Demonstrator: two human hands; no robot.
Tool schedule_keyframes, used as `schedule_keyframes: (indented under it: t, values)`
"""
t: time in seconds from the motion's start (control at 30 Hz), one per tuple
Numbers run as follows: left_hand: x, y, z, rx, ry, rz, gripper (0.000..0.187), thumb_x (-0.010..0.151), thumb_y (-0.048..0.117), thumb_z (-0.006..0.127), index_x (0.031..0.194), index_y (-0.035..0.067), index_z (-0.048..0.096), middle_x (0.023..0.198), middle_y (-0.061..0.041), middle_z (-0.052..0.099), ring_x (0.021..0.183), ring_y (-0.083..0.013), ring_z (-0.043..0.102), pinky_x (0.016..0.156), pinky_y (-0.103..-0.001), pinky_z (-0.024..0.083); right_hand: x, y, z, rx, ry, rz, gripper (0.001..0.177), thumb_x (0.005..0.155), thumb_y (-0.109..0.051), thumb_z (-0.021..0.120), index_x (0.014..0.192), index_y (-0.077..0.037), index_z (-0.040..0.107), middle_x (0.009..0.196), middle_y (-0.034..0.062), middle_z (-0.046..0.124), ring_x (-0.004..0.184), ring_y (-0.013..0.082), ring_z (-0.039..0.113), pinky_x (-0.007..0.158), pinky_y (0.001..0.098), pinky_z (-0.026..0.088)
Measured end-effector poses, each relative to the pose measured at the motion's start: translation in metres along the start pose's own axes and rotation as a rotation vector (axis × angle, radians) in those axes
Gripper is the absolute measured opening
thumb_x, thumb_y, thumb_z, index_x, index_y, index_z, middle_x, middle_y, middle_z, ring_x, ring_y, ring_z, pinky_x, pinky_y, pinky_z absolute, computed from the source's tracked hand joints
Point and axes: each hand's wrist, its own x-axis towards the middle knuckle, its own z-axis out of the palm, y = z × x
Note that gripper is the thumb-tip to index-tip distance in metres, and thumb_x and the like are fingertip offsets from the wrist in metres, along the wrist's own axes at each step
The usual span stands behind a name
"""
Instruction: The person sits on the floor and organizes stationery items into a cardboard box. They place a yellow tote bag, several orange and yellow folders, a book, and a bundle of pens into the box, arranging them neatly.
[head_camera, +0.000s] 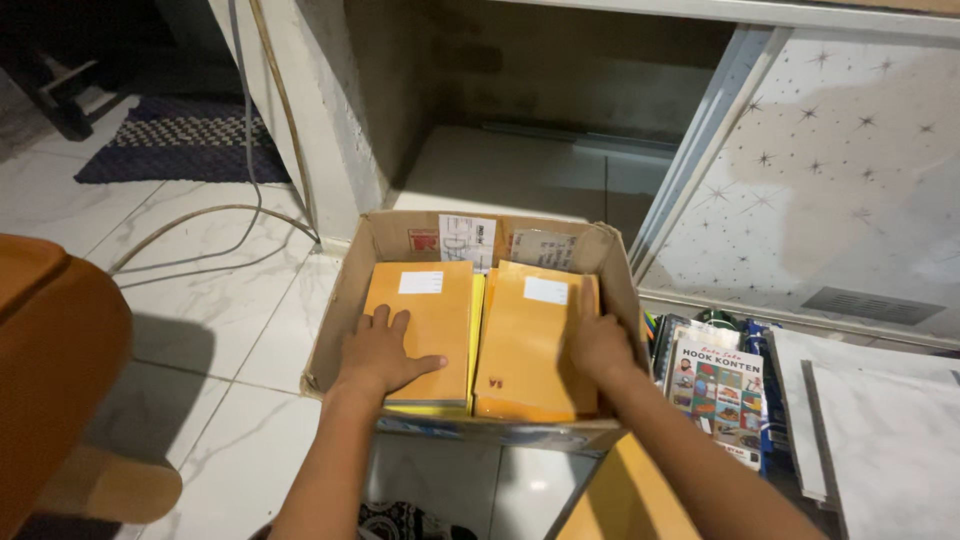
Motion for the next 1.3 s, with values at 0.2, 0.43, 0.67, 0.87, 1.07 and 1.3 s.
schedule_keyframes:
  t: [0.2,0.43,0.67,0.87,1.07,1.3]
  values:
    - [0.002,-0.002,0.000,-0.022,0.009,0.013,0.106,0.068,0.078,0.072,0.151,0.018,0.043,0.157,-0.007,0.036,0.147,-0.0322,0.032,0.113,-0.056,0.036,0.009,0.006,0.032,-0.077,0.121,0.034,0.040,0.104,-0.030,0.048,0.139,-0.013,0.056,0.118,0.0286,0.066,0.092,0.0431,0.073,0.067,0.0502,0.062]
    - [0.002,-0.003,-0.001,-0.019,0.028,0.024,0.107,0.067,0.078,0.074,0.149,0.016,0.044,0.155,-0.008,0.036,0.145,-0.0327,0.030,0.111,-0.059,0.036,-0.100,0.007,-0.077,0.094,0.317,-0.637,0.027,0.086,-0.030,0.065,0.099,-0.008,0.074,0.077,0.0172,0.068,0.062,0.0353,0.070,0.058,0.0473,0.056]
    - [0.004,-0.002,0.002,-0.007,0.054,0.023,0.107,0.065,0.080,0.073,0.149,0.018,0.046,0.154,-0.008,0.038,0.144,-0.0326,0.033,0.111,-0.057,0.036,-0.192,0.059,-0.031,0.009,0.097,-1.407,0.065,0.062,-0.034,0.069,0.118,-0.001,0.061,0.109,0.0117,0.061,0.103,0.0321,0.064,0.086,0.0402,0.053]
    - [-0.001,-0.001,0.006,0.009,0.067,0.021,0.106,0.067,0.081,0.071,0.149,0.019,0.045,0.153,-0.008,0.038,0.144,-0.0314,0.033,0.110,-0.057,0.037,-0.180,0.078,-0.020,-0.092,-0.072,-1.345,0.041,0.075,-0.023,0.076,0.108,-0.003,0.060,0.104,0.0117,0.063,0.100,0.0347,0.063,0.088,0.0433,0.052]
    - [0.015,-0.010,0.017,0.024,0.041,0.005,0.105,0.067,0.081,0.071,0.149,0.019,0.045,0.153,-0.006,0.039,0.145,-0.0300,0.033,0.111,-0.057,0.036,-0.205,0.048,-0.099,0.475,-0.083,-1.062,0.014,0.090,-0.013,0.069,0.103,-0.008,0.067,0.088,0.0060,0.070,0.082,0.0240,0.071,0.074,0.0379,0.056]
    - [0.017,-0.011,0.020,0.042,0.052,0.016,0.106,0.069,0.081,0.070,0.150,0.019,0.043,0.154,-0.007,0.037,0.145,-0.0314,0.033,0.110,-0.057,0.038,-0.052,-0.006,-0.100,0.987,0.363,-0.390,0.027,0.093,-0.010,0.072,0.111,-0.002,0.055,0.095,0.0179,0.073,0.079,0.0204,0.069,0.068,0.0351,0.055]
